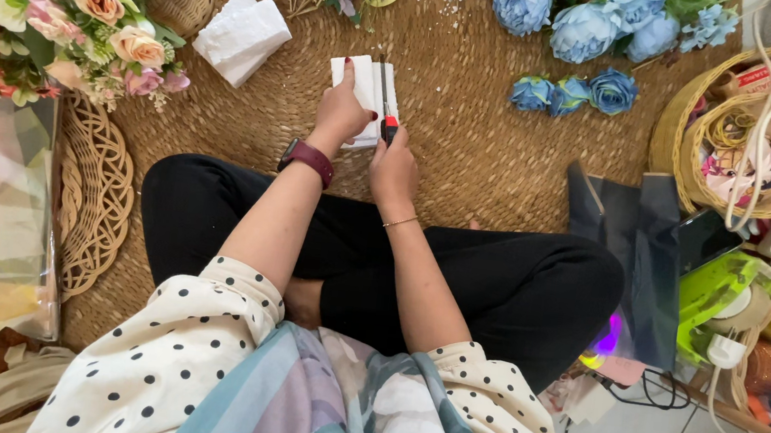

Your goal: The person sits on the floor and uses a utility knife to cut white foam blocks into smaller pieces. They repeatedly cut, separate, and stack the foam pieces while surrounded by artificial flowers and craft supplies.

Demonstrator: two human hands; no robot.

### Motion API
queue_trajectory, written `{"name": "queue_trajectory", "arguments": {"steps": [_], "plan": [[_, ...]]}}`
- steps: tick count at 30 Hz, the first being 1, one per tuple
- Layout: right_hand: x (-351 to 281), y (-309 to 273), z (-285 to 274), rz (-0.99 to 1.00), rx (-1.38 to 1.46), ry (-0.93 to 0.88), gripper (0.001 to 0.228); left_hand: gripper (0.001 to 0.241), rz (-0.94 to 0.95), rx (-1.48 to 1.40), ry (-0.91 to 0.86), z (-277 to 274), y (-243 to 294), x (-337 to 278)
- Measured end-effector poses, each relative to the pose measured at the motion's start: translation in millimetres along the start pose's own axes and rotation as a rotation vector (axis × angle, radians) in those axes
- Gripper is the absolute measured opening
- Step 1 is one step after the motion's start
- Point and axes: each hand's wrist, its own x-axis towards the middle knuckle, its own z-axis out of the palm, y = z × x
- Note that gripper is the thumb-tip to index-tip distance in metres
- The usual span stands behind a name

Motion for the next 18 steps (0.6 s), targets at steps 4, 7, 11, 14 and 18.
{"name": "queue_trajectory", "arguments": {"steps": [4,7,11,14,18], "plan": [[3,1,3,0.033,-0.033,0.017,0.034,0.097,0.004,0.026,-0.004,0,0,5],[8,5,8,0.045,-0.051,0.023,0.035,0.097,-0.009,0.038,-0.011,-1,1,-3],[7,5,3,0.052,-0.011,0.013,0.035,0.096,-0.008,0.001,-0.004,-2,2,-4],[2,4,2,0.046,-0.001,0.011,0.033,0.097,0.009,0.033,0.011,1,-2,0],[3,1,-1,0.034,-0.011,0.013,0.033,0.096,0.027,0.013,0.013,2,-2,4]]}}
